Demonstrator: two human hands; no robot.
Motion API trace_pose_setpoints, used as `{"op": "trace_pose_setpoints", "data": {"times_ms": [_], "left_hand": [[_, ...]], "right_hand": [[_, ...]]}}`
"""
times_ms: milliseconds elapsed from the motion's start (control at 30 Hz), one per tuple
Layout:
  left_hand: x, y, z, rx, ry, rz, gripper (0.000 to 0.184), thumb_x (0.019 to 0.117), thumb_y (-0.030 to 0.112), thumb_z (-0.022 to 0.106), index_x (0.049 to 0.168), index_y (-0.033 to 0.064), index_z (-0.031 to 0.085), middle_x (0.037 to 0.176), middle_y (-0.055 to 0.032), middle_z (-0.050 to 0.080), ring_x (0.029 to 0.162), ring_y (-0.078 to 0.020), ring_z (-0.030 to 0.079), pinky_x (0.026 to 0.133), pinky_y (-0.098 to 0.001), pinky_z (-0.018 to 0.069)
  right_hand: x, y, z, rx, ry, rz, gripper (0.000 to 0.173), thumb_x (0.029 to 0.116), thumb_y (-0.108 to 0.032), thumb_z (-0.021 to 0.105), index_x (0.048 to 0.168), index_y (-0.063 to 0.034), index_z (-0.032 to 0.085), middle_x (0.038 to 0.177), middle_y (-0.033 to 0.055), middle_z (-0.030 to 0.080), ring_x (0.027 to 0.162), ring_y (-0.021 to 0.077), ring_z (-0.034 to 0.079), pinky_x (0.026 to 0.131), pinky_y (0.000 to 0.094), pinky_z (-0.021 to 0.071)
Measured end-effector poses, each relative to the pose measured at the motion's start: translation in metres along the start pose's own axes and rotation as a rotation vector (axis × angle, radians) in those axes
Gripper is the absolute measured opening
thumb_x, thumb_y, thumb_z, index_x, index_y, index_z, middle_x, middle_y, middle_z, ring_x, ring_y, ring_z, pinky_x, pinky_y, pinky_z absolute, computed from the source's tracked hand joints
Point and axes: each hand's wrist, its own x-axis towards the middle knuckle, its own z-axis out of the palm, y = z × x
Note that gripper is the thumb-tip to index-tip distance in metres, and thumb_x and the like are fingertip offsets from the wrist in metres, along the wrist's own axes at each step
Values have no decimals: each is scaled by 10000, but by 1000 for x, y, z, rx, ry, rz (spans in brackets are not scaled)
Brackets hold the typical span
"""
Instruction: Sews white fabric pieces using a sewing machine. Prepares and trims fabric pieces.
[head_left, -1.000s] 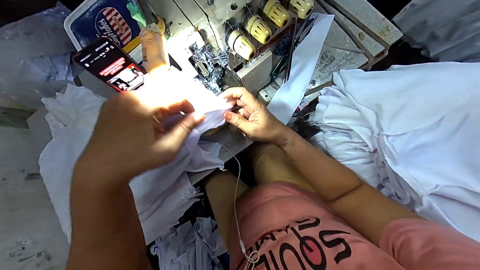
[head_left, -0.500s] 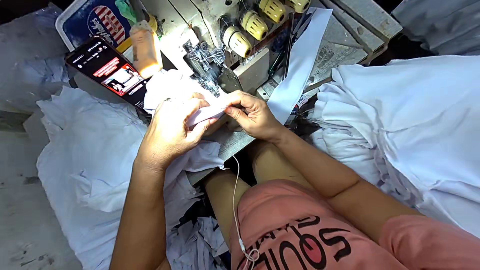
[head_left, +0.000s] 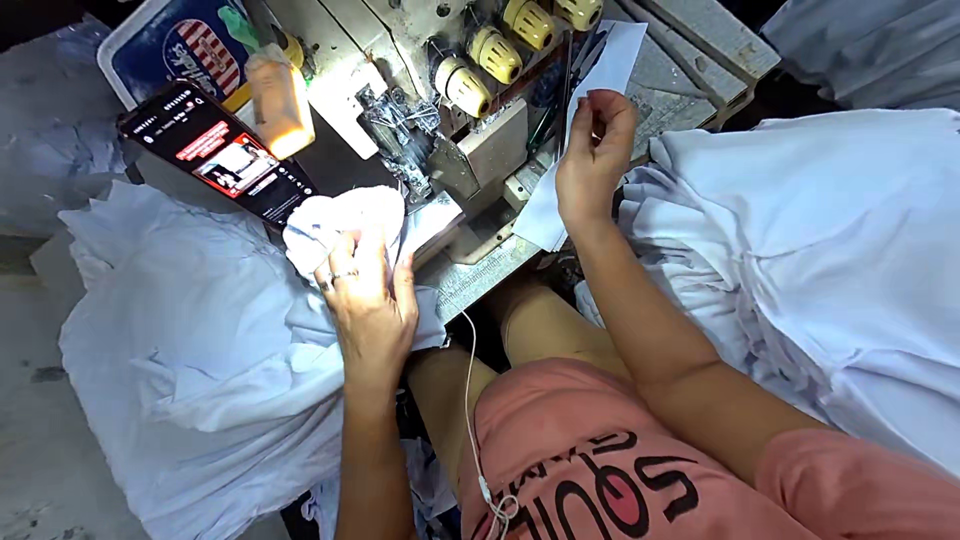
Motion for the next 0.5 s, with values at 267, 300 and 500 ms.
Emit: {"op": "trace_pose_setpoints", "data": {"times_ms": [267,300,500], "left_hand": [[-44,13,24,15,121,3,531,953,229,640,1422,-13,575,1420,-337,500,1273,-472,493,1051,-540,377],[-45,13,25,19,126,1,534,950,226,644,1425,-9,573,1425,-335,496,1278,-471,489,1061,-538,373],[-45,11,33,35,184,9,513,931,181,662,1406,2,593,1407,-338,509,1274,-468,501,1060,-517,383]], "right_hand": [[31,-10,9,526,-39,563,156,1070,-167,539,1129,-23,536,887,25,582,665,68,591,616,216,537],[31,-9,10,575,-17,595,128,1057,-149,563,1104,-31,546,857,24,595,651,73,591,617,220,538],[24,-5,13,498,16,472,59,1034,-77,582,1016,-33,546,770,-7,560,583,36,550,567,183,515]]}}
